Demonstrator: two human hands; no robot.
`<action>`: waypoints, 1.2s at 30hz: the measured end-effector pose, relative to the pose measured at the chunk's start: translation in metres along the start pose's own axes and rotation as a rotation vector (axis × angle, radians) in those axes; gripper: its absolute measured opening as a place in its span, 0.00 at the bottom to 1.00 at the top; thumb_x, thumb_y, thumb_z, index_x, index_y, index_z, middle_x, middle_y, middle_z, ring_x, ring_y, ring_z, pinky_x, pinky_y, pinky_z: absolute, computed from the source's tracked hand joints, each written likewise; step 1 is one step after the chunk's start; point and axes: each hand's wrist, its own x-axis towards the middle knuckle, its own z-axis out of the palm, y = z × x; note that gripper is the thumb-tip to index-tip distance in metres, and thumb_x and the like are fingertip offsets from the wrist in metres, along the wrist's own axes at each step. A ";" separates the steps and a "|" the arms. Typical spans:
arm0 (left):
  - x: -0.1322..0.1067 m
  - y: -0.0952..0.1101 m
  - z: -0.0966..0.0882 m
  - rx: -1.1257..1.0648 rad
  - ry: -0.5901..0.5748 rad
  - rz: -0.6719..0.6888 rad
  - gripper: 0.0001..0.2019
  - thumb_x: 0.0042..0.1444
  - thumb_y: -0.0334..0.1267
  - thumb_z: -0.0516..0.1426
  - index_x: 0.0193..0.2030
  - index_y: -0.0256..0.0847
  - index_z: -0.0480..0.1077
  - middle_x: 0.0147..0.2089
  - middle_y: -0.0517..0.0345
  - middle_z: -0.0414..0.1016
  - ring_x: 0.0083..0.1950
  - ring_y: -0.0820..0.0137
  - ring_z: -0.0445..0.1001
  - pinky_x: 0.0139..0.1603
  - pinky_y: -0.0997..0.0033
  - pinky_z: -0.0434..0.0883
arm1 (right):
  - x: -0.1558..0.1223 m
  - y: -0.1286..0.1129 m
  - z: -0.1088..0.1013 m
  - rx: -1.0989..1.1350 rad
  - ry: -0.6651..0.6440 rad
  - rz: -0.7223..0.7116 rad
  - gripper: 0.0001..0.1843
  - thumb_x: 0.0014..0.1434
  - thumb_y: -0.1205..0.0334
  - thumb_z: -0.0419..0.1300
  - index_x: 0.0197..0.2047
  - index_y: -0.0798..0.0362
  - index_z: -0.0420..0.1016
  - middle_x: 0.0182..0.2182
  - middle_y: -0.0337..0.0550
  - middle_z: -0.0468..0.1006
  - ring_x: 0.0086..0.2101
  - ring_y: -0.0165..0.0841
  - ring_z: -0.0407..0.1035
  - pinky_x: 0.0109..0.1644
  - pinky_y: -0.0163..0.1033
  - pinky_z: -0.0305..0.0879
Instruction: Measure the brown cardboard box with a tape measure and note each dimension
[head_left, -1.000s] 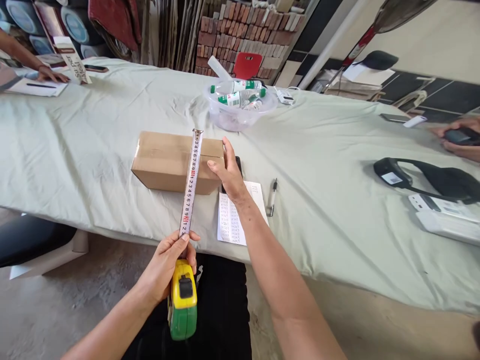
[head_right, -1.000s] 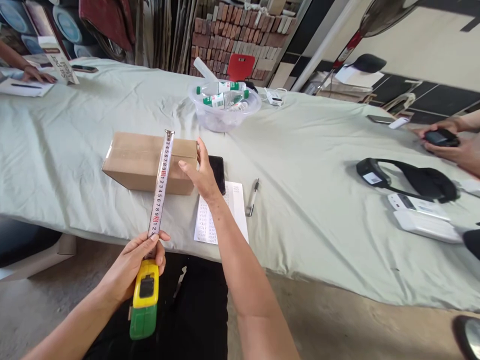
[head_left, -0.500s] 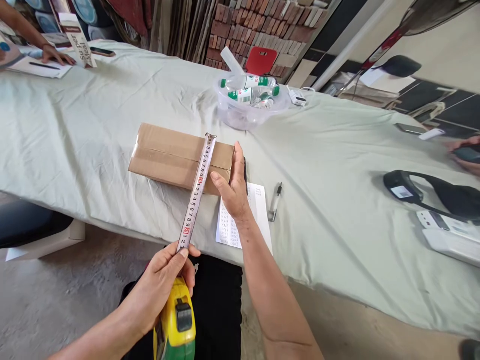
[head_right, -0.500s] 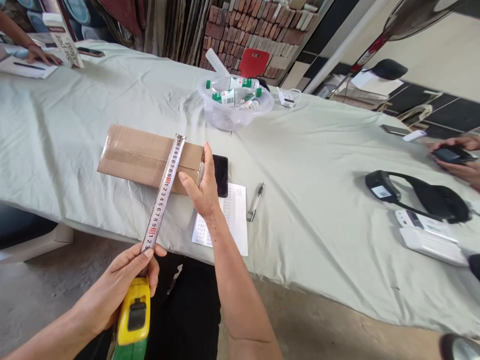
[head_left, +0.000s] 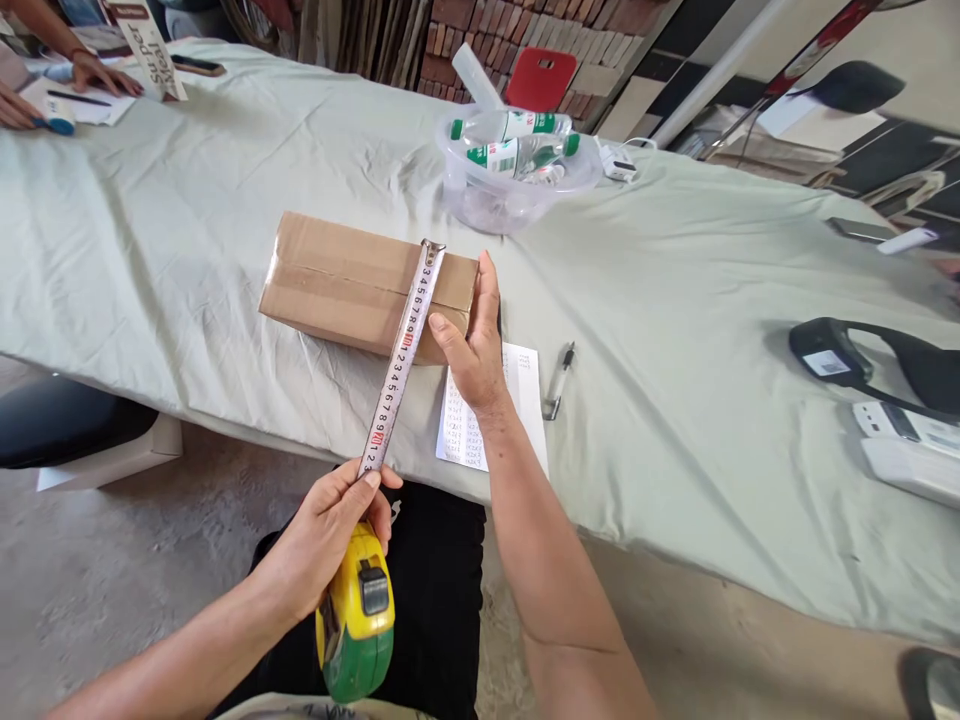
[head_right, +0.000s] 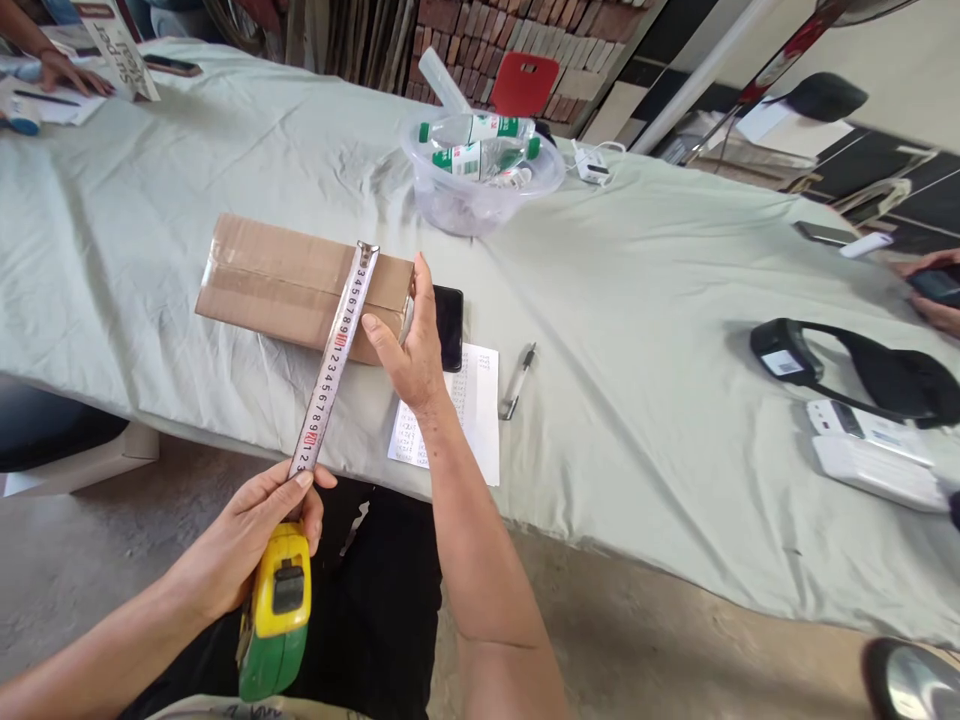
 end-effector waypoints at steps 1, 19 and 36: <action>0.001 0.000 0.000 -0.006 -0.002 0.003 0.22 0.56 0.58 0.63 0.42 0.39 0.72 0.24 0.62 0.70 0.25 0.74 0.67 0.26 0.76 0.63 | 0.000 -0.003 0.000 0.012 -0.010 0.018 0.48 0.63 0.34 0.54 0.78 0.36 0.35 0.77 0.37 0.46 0.75 0.42 0.42 0.79 0.57 0.39; 0.012 0.013 -0.034 0.286 -0.100 0.157 0.18 0.61 0.54 0.58 0.42 0.39 0.73 0.23 0.61 0.68 0.25 0.72 0.65 0.28 0.74 0.64 | 0.020 0.006 -0.005 0.055 -0.054 0.055 0.47 0.64 0.26 0.46 0.77 0.38 0.39 0.78 0.35 0.45 0.77 0.39 0.33 0.80 0.55 0.39; 0.056 0.170 -0.135 1.545 -0.004 0.166 0.21 0.66 0.38 0.55 0.65 0.37 0.66 0.22 0.72 0.72 0.27 0.74 0.67 0.38 0.79 0.57 | 0.060 0.025 -0.018 0.272 -0.220 0.311 0.53 0.56 0.31 0.64 0.76 0.34 0.43 0.72 0.38 0.60 0.67 0.47 0.63 0.74 0.60 0.57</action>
